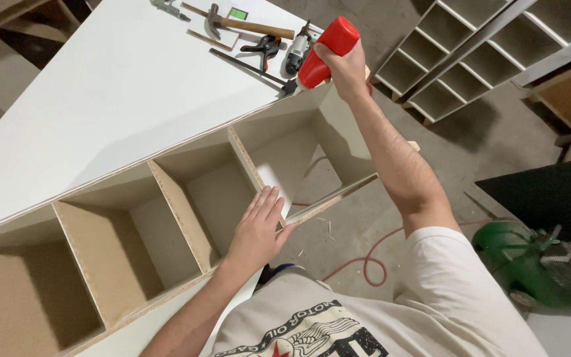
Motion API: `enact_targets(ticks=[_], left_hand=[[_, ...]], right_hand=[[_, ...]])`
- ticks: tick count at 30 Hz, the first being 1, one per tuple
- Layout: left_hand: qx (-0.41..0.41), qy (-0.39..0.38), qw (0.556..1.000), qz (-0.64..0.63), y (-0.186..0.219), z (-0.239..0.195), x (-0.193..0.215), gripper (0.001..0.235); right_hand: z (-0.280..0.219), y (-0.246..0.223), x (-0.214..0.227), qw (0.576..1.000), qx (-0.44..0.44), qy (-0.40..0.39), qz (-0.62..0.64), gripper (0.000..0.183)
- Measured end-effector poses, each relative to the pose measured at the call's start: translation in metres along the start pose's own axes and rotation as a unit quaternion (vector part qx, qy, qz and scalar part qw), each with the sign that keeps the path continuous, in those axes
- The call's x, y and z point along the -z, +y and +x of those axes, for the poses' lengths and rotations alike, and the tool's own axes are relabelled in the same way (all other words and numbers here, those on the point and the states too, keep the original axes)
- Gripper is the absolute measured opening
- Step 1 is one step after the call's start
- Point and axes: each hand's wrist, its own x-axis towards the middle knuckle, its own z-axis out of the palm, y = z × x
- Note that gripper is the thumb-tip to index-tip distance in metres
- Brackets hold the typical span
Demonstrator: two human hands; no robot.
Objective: Assembling a wooden shelf unit by applying glue and using a pneumatic nail gun to attach the back panel
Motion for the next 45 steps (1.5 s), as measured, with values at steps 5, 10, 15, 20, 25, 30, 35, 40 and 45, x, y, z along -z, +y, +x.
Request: enact_targets(ticks=[5, 10, 15, 20, 25, 30, 35, 40, 45], left_hand=[[0.002, -0.010, 1.000, -0.010, -0.002, -0.001, -0.002, 0.058], [0.001, 0.005, 1.000, -0.010, -0.001, 0.000, -0.003, 0.058], [0.000, 0.001, 1.000, -0.024, -0.001, 0.002, 0.001, 0.055], [0.003, -0.016, 1.000, -0.022, -0.003, 0.000, -0.002, 0.058], [-0.003, -0.001, 1.000, -0.028, -0.002, 0.001, 0.001, 0.056], [0.003, -0.008, 1.000, -0.021, -0.001, 0.002, 0.001, 0.056], [0.014, -0.021, 0.999, -0.030, -0.002, 0.001, -0.002, 0.057], [0.012, -0.017, 0.999, -0.025, -0.001, 0.001, 0.000, 0.057], [0.010, -0.014, 1.000, -0.020, 0.000, 0.002, 0.001, 0.057]], right_hand=[[0.007, 0.000, 0.012, 0.999, -0.008, 0.026, 0.035, 0.036], [0.026, 0.024, 0.032, 0.998, 0.028, 0.042, 0.029, 0.039], [0.029, 0.020, 0.045, 0.999, 0.032, 0.038, 0.019, 0.038], [0.039, 0.030, 0.058, 0.998, 0.020, 0.052, 0.012, 0.040], [0.042, 0.029, 0.068, 0.998, 0.017, 0.066, -0.012, 0.036], [0.044, 0.028, 0.077, 0.995, -0.015, 0.094, 0.007, 0.040], [0.048, 0.032, 0.085, 0.995, 0.006, 0.094, 0.027, 0.041], [0.053, 0.038, 0.090, 0.993, 0.017, 0.099, 0.055, 0.045], [0.051, 0.038, 0.096, 0.993, 0.046, 0.101, 0.037, 0.036]])
